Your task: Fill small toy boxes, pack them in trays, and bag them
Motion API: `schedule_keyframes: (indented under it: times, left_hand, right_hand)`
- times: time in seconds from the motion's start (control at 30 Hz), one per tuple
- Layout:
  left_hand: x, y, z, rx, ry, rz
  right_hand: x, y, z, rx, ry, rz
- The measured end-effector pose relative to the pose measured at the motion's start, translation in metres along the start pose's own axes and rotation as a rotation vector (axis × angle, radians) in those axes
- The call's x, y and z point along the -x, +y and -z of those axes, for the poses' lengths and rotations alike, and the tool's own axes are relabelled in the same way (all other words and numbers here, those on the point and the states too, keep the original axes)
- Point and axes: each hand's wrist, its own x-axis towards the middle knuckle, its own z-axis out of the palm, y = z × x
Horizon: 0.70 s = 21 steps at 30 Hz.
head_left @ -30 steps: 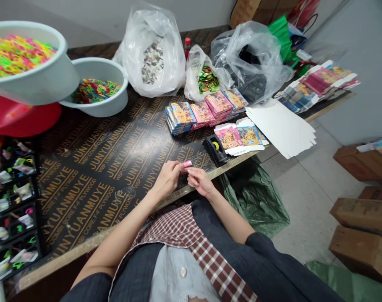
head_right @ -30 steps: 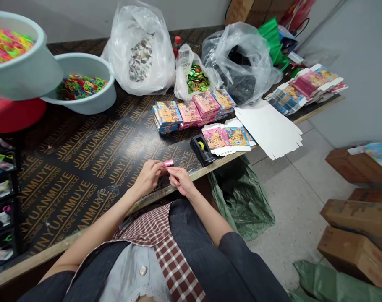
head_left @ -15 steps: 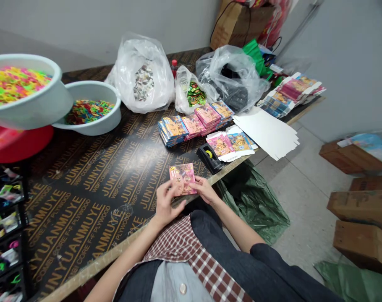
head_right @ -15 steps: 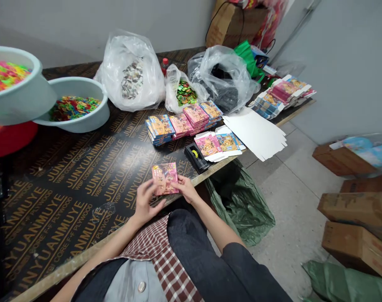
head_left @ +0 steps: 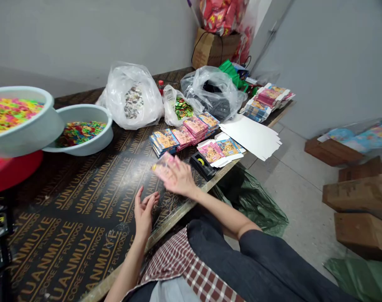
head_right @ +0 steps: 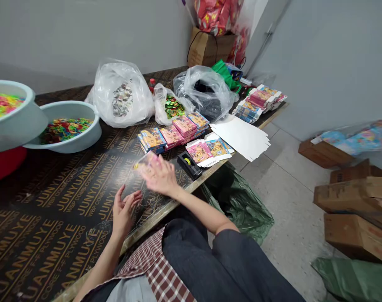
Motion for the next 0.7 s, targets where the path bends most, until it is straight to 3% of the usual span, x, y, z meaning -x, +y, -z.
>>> schedule_keyframes:
  times: [0.1,0.2,0.27,0.33,0.43,0.5,0.6,0.7]
  left_hand:
    - [0.003,-0.011,0.018,-0.278,0.016,-0.109]
    - [0.007,-0.024,0.031,-0.483,-0.030,-0.140]
    - [0.010,-0.030,0.038,-0.595,-0.071,-0.196]
    - [0.014,-0.032,0.046,-0.721,-0.081,-0.286]
    - [0.022,-0.035,0.064,-0.891,-0.078,-0.399]
    - [0.027,-0.038,0.074,-0.972,-0.085,-0.436]
    - [0.033,-0.045,0.082,-1.047,-0.094,-0.465]
    - [0.034,-0.049,0.081,-1.091,-0.121,-0.482]
  right_hand:
    - [-0.071,0.031,0.016,0.095,0.162,-0.168]
    - [-0.128,0.056,0.029,0.107,0.110,-0.298]
    - [-0.149,0.072,0.035,0.098,0.060,-0.298]
    - [-0.154,0.093,0.044,0.108,0.111,-0.286]
    - [-0.138,0.147,0.071,0.137,0.307,-0.385]
    - [-0.114,0.193,0.099,0.095,0.389,-0.550]
    - [-0.066,0.257,0.140,0.041,0.421,-0.738]
    - [-0.021,0.293,0.168,0.019,0.439,-0.853]
